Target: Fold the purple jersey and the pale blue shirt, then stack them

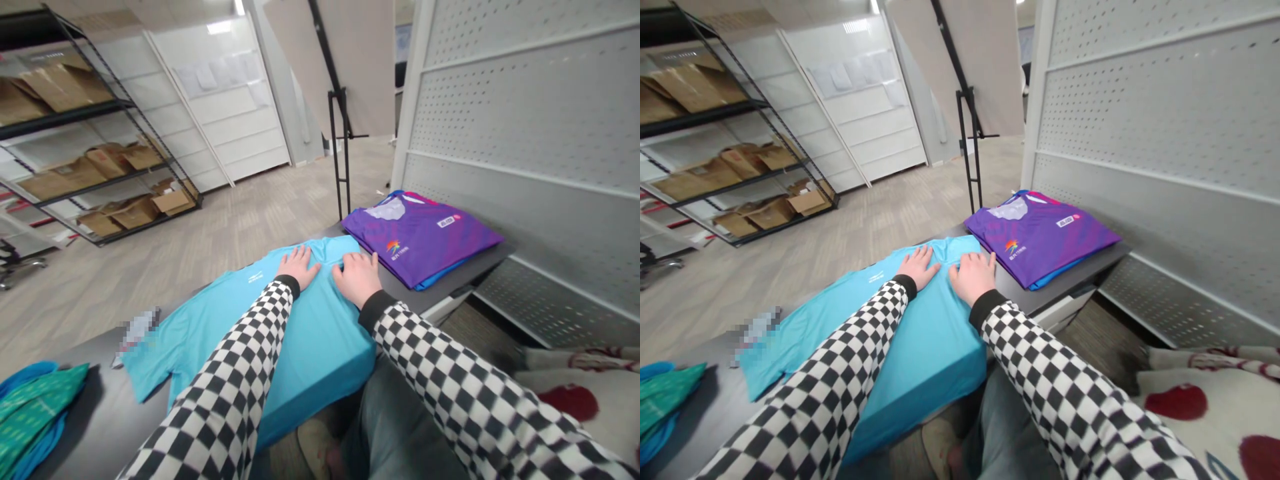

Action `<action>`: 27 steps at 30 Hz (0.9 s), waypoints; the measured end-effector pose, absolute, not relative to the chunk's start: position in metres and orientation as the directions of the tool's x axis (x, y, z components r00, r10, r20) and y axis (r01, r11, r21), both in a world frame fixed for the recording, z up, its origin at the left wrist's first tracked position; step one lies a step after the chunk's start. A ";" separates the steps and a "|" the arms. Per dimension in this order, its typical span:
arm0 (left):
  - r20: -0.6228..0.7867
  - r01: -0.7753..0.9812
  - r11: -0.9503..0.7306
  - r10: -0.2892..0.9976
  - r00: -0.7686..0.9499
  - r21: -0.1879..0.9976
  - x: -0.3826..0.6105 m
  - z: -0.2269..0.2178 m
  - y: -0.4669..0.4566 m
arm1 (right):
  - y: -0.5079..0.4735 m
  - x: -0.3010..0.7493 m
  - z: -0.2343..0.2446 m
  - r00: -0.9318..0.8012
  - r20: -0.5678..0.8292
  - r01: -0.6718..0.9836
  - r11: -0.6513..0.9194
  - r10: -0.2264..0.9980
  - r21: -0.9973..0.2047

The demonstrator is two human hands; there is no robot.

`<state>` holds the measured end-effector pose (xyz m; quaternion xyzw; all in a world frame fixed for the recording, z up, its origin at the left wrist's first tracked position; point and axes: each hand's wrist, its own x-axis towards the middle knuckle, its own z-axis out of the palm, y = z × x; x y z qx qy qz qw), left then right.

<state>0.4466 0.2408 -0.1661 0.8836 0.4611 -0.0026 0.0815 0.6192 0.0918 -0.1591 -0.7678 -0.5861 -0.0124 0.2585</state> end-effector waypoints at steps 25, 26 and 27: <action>-0.065 0.829 -0.549 0.828 0.557 0.109 0.448 -0.168 0.242 | 0.168 0.674 -0.176 0.128 0.197 0.943 -0.058 0.972 -0.327; -0.066 0.830 -0.547 0.829 0.555 0.109 0.449 -0.168 0.242 | 0.168 0.673 -0.177 0.128 0.197 0.942 -0.057 0.972 -0.330; -0.071 0.831 -0.545 0.830 0.554 0.109 0.449 -0.168 0.242 | 0.167 0.673 -0.177 0.125 0.198 0.942 -0.054 0.972 -0.331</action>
